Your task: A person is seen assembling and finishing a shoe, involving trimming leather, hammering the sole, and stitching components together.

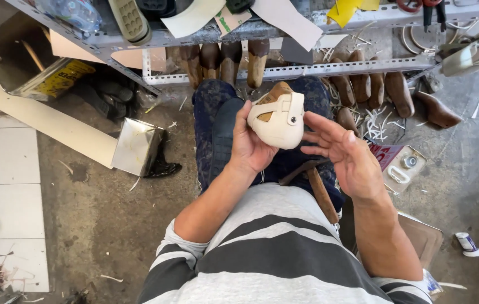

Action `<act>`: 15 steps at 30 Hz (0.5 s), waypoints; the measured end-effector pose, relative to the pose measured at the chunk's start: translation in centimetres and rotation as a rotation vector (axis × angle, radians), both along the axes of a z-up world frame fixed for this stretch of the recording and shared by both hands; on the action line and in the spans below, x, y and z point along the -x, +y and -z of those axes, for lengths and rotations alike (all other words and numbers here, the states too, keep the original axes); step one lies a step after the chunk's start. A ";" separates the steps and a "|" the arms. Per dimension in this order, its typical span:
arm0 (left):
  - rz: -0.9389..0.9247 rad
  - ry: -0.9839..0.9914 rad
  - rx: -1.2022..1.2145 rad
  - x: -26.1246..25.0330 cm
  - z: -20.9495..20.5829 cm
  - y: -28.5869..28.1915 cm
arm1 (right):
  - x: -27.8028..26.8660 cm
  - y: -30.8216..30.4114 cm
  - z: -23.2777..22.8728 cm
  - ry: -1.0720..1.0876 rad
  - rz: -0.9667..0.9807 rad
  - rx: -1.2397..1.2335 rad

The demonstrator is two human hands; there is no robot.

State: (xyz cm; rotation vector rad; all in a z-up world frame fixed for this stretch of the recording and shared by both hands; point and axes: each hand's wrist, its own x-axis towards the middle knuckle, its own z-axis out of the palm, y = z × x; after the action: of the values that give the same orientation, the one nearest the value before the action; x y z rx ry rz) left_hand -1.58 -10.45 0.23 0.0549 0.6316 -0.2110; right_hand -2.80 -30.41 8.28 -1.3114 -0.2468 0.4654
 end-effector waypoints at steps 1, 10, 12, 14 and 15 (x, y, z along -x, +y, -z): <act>-0.002 0.000 -0.007 0.2 0.4 0.0 | 0.0 0.3 -0.1 0.000 -0.002 -0.007; 0.018 -0.014 0.065 0.7 0.1 0.6 | 0.4 1.5 2.2 0.091 0.076 -0.082; 0.105 -0.016 -0.116 -0.2 -0.7 0.6 | 0.2 1.0 2.9 0.116 0.144 -0.085; 0.134 -0.134 -0.285 0.0 -1.3 1.0 | 0.5 0.0 3.6 0.192 0.130 -0.155; 0.124 -0.208 -0.471 0.1 -1.4 1.5 | 0.7 -0.4 4.1 0.312 0.081 -0.241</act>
State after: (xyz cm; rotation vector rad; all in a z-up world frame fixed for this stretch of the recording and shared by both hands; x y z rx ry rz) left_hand -1.72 -9.00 1.67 0.5637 0.4597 -0.1695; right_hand -3.48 -30.83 4.16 -0.9940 0.0121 0.5463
